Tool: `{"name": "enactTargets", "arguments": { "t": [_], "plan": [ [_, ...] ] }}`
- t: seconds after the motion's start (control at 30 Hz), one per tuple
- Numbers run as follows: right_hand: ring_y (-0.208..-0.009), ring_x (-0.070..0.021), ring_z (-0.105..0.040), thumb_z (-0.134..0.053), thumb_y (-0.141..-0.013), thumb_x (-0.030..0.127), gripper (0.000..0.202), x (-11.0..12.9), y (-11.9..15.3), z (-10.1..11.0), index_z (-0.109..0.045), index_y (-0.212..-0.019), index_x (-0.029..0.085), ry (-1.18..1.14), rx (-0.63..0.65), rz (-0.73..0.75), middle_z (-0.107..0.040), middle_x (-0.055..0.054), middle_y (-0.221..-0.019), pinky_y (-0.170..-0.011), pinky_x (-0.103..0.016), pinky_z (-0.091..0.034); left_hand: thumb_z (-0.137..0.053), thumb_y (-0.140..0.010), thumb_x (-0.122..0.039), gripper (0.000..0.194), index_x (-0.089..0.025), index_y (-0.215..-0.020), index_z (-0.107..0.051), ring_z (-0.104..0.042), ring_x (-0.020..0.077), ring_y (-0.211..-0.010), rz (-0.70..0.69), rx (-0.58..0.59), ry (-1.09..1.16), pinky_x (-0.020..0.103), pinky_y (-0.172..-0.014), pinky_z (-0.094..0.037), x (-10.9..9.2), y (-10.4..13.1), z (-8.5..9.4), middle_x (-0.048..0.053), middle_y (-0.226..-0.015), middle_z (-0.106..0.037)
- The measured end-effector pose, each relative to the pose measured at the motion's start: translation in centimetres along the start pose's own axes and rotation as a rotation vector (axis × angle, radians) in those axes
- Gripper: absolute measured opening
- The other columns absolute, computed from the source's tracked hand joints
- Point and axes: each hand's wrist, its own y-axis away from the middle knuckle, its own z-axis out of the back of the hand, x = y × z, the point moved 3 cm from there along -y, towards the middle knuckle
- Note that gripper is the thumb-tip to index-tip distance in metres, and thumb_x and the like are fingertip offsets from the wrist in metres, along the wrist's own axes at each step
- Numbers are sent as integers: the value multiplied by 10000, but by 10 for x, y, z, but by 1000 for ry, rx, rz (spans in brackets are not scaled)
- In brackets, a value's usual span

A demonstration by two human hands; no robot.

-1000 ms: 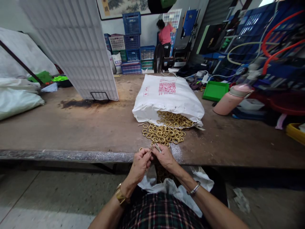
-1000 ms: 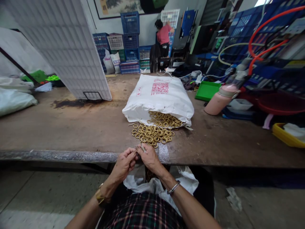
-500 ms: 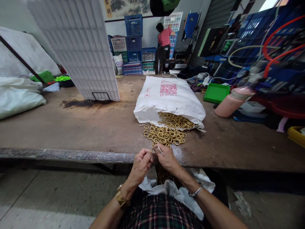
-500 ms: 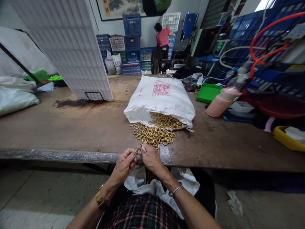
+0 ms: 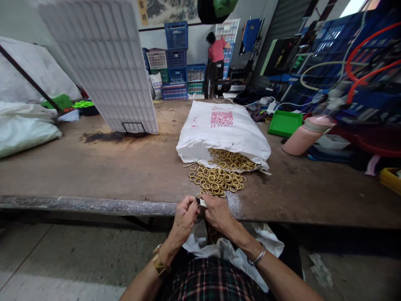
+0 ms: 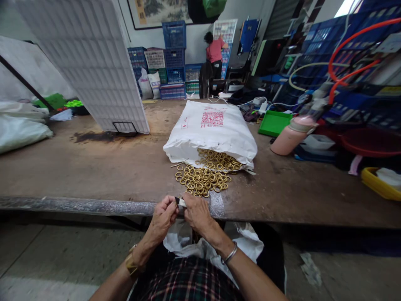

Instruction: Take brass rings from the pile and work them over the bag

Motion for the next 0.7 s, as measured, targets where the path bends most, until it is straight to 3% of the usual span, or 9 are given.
{"name": "enactTargets", "arguments": {
  "t": [0.23,0.37,0.53,0.7],
  "plan": [
    [-649,-136,-552,-396,-726,89,202,-10,-3,-2,-547,-827,178,18,24,-68,-635,-51,-735,-559,-223,-279,-548,-739,-478,328,-166,-684,-463,-292,38,-412,-78,10,9,168,-398,-222,-6,6,-1,-63,-511,-392],
    [-605,-129,-527,-374,-723,92,203,-18,-1,-3,-539,-795,184,-15,-24,-79,-605,-27,-672,-546,-219,-271,-563,-728,-490,336,-167,-705,-469,-284,29,-389,-39,58,102,166,-381,-212,-8,8,-3,-64,-516,-404],
    [-663,-135,-543,-388,-683,63,243,-7,3,0,-528,-837,189,-113,-80,24,-616,-30,-726,-579,-207,-311,-583,-700,-510,366,-166,-709,-457,-257,19,-367,16,37,157,164,-368,-189,-2,4,-4,-76,-501,-391],
    [-683,-138,-561,-417,-691,69,224,2,5,3,-536,-838,190,-60,-62,48,-633,-36,-764,-590,-212,-315,-587,-688,-512,371,-169,-703,-447,-260,24,-370,16,22,130,169,-370,-192,-2,5,-3,-76,-499,-399]
  ]
}}
